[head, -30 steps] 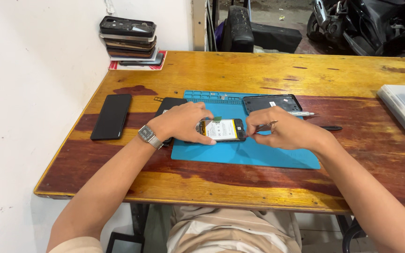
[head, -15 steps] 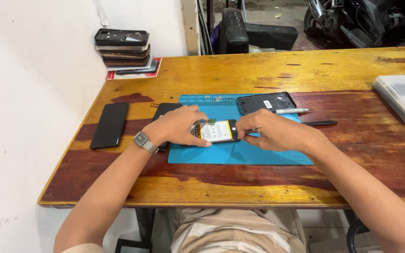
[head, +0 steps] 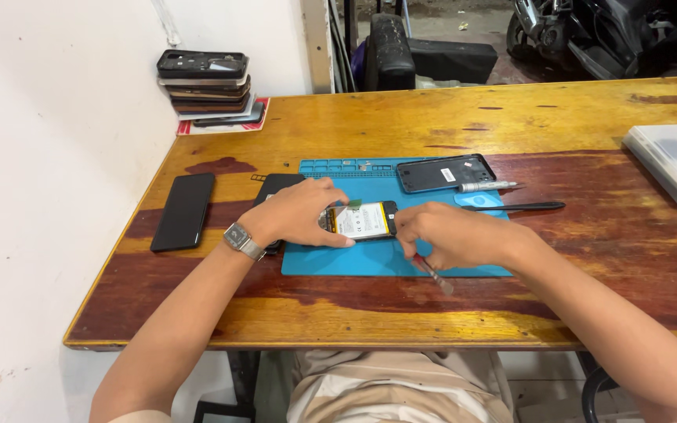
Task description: The person disassembles a smartphone by prying open the back cover and removing internal components. They use a prying tool to separate the casing and a screwdriver to remove screws, exposing the battery and circuitry.
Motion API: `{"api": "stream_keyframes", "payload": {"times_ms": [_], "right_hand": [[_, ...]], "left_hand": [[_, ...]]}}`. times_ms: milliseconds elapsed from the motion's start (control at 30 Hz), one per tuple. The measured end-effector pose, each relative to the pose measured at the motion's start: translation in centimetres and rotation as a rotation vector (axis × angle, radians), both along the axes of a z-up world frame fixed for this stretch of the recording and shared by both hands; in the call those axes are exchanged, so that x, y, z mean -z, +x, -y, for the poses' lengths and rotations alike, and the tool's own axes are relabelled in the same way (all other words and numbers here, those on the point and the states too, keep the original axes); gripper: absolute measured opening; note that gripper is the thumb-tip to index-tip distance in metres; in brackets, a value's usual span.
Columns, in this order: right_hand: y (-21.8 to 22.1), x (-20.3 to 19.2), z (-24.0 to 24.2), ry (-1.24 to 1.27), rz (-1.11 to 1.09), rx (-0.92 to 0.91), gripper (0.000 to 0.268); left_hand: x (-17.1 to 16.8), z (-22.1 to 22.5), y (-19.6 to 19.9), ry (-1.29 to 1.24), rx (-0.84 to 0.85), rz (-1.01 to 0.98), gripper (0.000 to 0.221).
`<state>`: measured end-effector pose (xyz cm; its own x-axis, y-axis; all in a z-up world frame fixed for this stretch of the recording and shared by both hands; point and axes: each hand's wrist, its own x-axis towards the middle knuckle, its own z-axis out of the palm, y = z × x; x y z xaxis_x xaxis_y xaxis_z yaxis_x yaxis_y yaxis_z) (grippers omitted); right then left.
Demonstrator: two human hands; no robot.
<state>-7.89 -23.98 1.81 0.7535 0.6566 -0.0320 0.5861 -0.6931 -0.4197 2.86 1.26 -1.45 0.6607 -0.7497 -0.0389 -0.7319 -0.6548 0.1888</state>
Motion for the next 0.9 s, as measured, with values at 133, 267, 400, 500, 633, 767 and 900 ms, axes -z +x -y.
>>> {"api": "stream_keyframes", "payload": {"times_ms": [133, 267, 400, 500, 633, 767, 900], "right_hand": [[0.6, 0.5, 0.7, 0.112, 0.019, -0.083, 0.020], [1.6, 0.6, 1.8, 0.247, 0.018, -0.044, 0.015], [1.9, 0.5, 2.2, 0.271, 0.062, -0.031, 0.012], [1.6, 0.5, 2.1, 0.271, 0.119, -0.066, 0.012], [1.2, 0.1, 1.7, 0.159, 0.134, -0.097, 0.012], [0.9, -0.3, 1.6, 0.111, 0.214, -0.077, 0.011], [1.0, -0.5, 2.0, 0.186, 0.262, 0.027, 0.012]], "left_hand": [[1.0, 0.5, -0.7, -0.237, 0.223, 0.211, 0.086], [2.6, 1.9, -1.7, -0.404, 0.380, 0.282, 0.076], [3.2, 2.4, -2.2, -0.422, 0.414, 0.290, 0.062], [3.4, 2.4, -2.2, -0.357, 0.388, 0.244, 0.058], [3.5, 2.6, -2.0, -0.331, 0.383, 0.224, 0.059], [3.6, 2.6, -1.8, -0.329, 0.377, 0.211, 0.061], [4.0, 2.5, -1.6, -0.341, 0.380, 0.215, 0.066]]}}
